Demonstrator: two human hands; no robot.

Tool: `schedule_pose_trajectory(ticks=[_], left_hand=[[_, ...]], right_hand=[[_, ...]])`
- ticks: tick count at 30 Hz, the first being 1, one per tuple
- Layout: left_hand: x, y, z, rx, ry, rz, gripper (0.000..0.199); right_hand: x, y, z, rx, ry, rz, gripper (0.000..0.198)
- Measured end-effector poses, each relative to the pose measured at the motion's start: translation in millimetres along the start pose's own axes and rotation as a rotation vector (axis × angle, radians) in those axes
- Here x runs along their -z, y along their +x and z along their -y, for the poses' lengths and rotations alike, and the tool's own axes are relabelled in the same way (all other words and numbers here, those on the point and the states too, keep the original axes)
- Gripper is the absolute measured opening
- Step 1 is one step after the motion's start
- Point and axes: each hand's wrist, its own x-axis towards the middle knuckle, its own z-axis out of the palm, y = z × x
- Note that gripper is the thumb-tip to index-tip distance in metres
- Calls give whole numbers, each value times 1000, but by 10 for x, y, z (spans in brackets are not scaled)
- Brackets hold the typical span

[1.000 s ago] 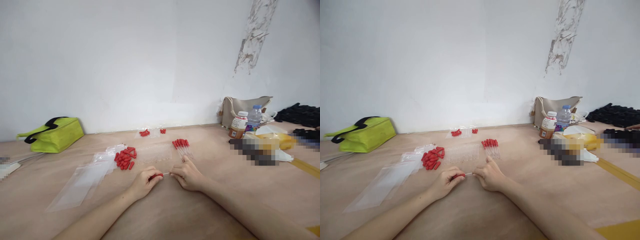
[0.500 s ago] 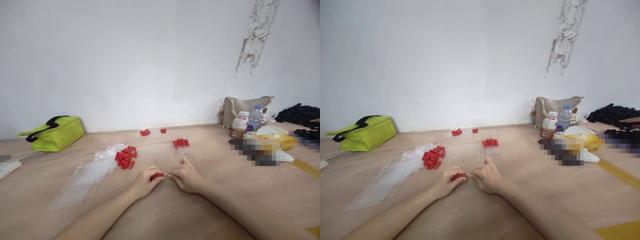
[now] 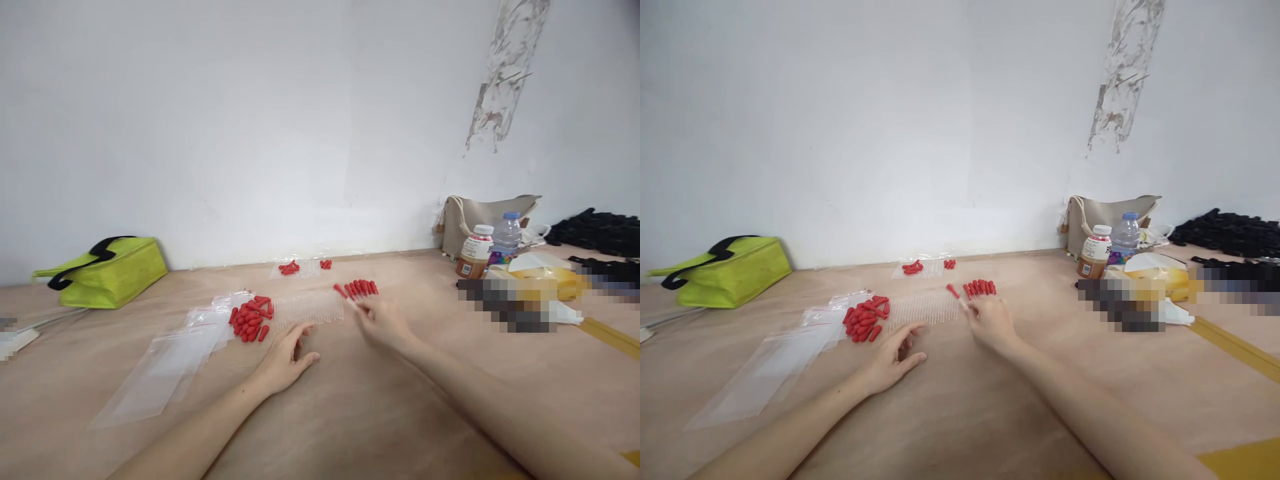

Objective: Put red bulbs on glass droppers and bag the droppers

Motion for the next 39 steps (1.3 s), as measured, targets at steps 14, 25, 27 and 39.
schedule_pose_trajectory(ticks=[14,25,27,39], left_hand=[[24,14,-47,-59,44,84,17],[26,19,-50,-78,36,86,17],[25,19,-49,-76,44,86,17],[28,27,-49,-73,58,91,17]], right_hand=[[-294,341,-215,-401,-149,-6,19],[-222,297,-149,-357,-173,22,28],[-224,300,-141,-387,-148,45,28],[-178,306,-227,-444,-100,57,21]])
